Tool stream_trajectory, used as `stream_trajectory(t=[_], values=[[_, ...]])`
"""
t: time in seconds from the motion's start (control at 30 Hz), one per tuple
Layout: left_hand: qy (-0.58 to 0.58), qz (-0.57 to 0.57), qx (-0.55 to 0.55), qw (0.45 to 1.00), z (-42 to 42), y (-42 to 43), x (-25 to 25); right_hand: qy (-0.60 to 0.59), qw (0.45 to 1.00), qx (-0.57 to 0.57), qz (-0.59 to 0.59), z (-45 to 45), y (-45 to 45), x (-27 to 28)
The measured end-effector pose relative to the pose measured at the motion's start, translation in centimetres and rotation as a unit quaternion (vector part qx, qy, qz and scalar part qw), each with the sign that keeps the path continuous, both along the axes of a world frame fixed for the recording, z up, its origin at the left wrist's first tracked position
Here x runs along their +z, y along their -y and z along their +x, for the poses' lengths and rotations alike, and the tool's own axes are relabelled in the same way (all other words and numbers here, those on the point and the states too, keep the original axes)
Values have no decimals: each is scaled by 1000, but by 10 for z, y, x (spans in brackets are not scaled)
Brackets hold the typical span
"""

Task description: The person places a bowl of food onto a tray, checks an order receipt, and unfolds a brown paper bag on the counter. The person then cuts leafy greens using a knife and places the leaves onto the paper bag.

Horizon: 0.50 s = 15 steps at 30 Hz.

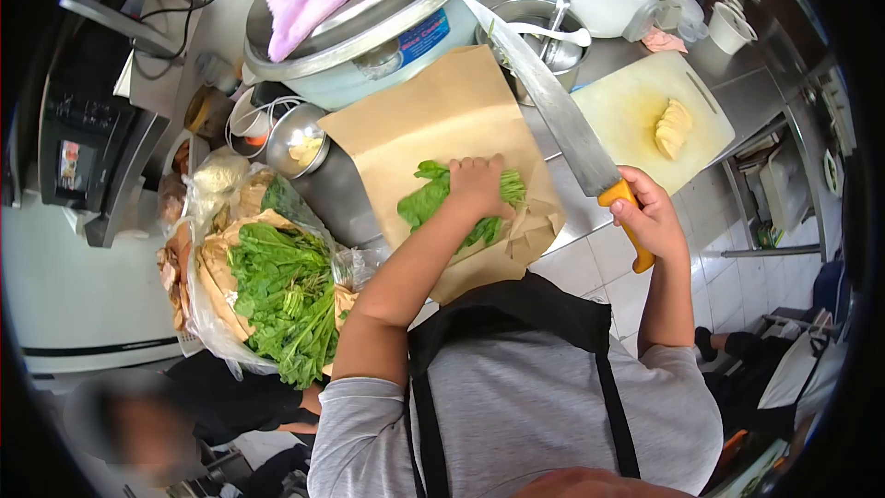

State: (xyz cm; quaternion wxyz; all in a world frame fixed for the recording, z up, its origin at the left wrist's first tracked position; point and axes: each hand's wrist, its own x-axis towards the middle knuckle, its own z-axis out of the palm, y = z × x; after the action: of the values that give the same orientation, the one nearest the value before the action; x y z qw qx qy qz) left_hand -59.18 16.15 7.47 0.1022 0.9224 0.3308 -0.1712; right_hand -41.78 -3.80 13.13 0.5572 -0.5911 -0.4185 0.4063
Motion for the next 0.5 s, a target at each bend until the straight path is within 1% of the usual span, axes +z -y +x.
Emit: stream_trajectory(t=[0.17, 0.27, 0.37, 0.5], values=[[-30, 90, 3, 995, -35, 13, 12, -27, 999, 29, 11, -7, -13, 3], [-34, 51, 34, 998, -44, 12, 0, -20, 999, 47, 12, -14, -21, 5], [-2, 27, 57, 998, -48, 4, -18, -4, 998, 64, 6, -19, -27, 2], [6, 13, 79, 997, -56, 9, 11, -7, 997, 70, 13, -26, -30, 6]])
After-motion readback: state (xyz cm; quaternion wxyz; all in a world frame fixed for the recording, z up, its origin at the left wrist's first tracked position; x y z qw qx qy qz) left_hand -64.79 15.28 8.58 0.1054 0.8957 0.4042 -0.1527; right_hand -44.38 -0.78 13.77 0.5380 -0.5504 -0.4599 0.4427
